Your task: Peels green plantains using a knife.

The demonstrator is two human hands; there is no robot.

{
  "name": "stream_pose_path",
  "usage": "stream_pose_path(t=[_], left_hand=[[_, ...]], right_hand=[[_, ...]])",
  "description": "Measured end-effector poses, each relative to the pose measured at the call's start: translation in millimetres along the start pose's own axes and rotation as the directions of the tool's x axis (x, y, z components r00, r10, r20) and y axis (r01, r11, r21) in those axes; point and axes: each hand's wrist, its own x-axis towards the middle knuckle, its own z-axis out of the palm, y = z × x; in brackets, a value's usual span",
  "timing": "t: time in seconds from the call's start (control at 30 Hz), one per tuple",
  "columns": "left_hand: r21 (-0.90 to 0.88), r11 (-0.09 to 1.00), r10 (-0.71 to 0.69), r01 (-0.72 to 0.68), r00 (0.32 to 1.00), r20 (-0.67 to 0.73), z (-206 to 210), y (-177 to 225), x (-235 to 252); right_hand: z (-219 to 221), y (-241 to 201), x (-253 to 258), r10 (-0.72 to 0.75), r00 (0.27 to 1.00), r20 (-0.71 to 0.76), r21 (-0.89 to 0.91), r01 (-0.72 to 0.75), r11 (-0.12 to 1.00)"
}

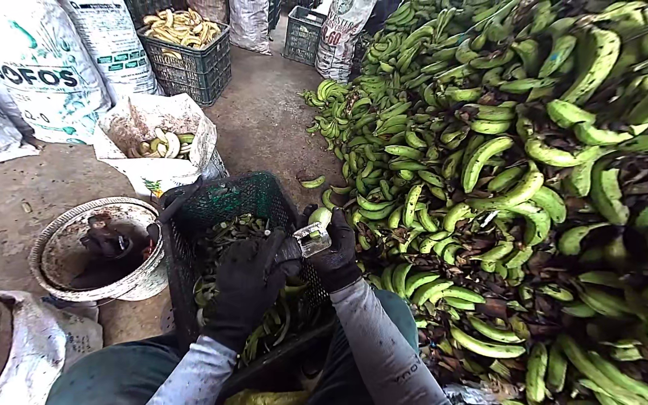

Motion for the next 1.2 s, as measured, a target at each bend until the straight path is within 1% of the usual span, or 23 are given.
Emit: stream_pose_path(t=[0.03,0.13,0.2,0.23,0.27,0.33,0.4,0.47,0.5,0.53,0.57,0.63,0.67,0.7,0.8,0.87,0.9,0.93,0.97,1.03,1.1,1.17,1.2], left_hand=[[-0.013,1.0,-0.02,0.02,1.0,0.023,0,0,1],[-0.116,0.984,-0.115,0.134,0.982,0.153,-3,-6,5],[-0.121,0.984,-0.113,0.134,0.979,0.169,-3,-10,5],[-0.095,0.99,-0.092,0.108,0.984,0.153,-2,-12,4],[-0.067,0.994,-0.075,0.086,0.987,0.142,-1,-13,3],[-0.047,0.992,-0.105,0.114,0.98,0.168,-2,-13,3],[-0.087,0.958,-0.244,0.273,0.937,0.248,-9,-16,10],[-0.122,0.888,-0.388,0.443,0.865,0.319,-21,-23,20],[-0.127,0.861,-0.433,0.493,0.84,0.326,-25,-27,24],[-0.137,0.841,-0.461,0.524,0.825,0.326,-28,-31,26],[-0.147,0.831,-0.469,0.537,0.818,0.333,-30,-34,26],[-0.152,0.854,-0.426,0.497,0.837,0.344,-30,-33,22],[-0.137,0.89,-0.37,0.436,0.863,0.343,-28,-30,19],[-0.108,0.934,-0.291,0.34,0.901,0.323,-23,-27,15],[-0.016,1.0,-0.004,0.007,0.981,0.194,-5,-16,0],[0.026,0.991,0.127,-0.13,0.987,0.1,5,-11,-7],[0.039,0.987,0.152,-0.155,0.986,0.07,11,-9,-10],[0.042,0.988,0.148,-0.151,0.987,0.064,15,-7,-12],[0.028,0.994,0.105,-0.108,0.989,0.1,15,-5,-12],[-0.04,0.996,-0.068,0.081,0.963,0.262,8,-2,-6],[-0.116,0.94,-0.248,0.321,0.875,0.415,-2,-6,5],[-0.174,0.857,-0.373,0.486,0.816,0.442,-5,-18,11],[-0.194,0.812,-0.431,0.55,0.79,0.437,-6,-23,12]], right_hand=[[0,0,-1,0.008,1.0,0.021,-0.03,-0.007,1.0],[3,3,-8,0.019,0.996,0.088,-0.257,0.004,0.966],[3,3,-9,0.028,0.993,0.111,-0.349,0.013,0.937],[3,3,-10,-0.008,0.996,0.086,-0.426,0.044,0.904],[5,5,-11,-0.071,0.997,0.041,-0.54,0.082,0.838],[7,8,-16,-0.159,0.987,0.026,-0.789,0.118,0.603],[6,9,-22,-0.079,0.989,0.126,-0.927,0.146,0.346],[7,10,-28,0.059,0.978,0.199,-0.974,0.19,0.127],[7,12,-29,0.103,0.974,0.202,-0.976,0.192,0.1],[6,13,-29,0.115,0.976,0.185,-0.974,0.167,0.152],[6,15,-27,0.095,0.985,0.143,-0.955,0.112,0.275],[5,17,-19,0.063,0.998,0.006,-0.792,-0.034,0.61],[5,14,-16,0.086,0.995,-0.058,-0.656,-0.103,0.748],[3,9,-12,0.123,0.988,-0.097,-0.516,-0.156,0.842],[-11,-4,-4,0.131,0.986,-0.102,-0.231,-0.151,0.961],[-15,-7,0,0.154,0.975,-0.159,-0.03,-0.161,0.987],[-15,-8,0,0.174,0.966,-0.189,0.037,-0.17,0.985],[-13,-7,-2,0.175,0.959,-0.221,0.023,-0.174,0.984],[-11,-5,-4,0.157,0.955,-0.25,-0.063,-0.178,0.982],[-6,2,-10,0.1,0.968,-0.228,-0.367,-0.181,0.913],[-4,9,-16,0.032,0.995,-0.098,-0.692,-0.091,0.716],[-7,11,-19,0.078,0.996,0.039,-0.837,-0.01,0.546],[-7,12,-21,0.099,0.994,0.054,-0.857,-0.005,0.515]])
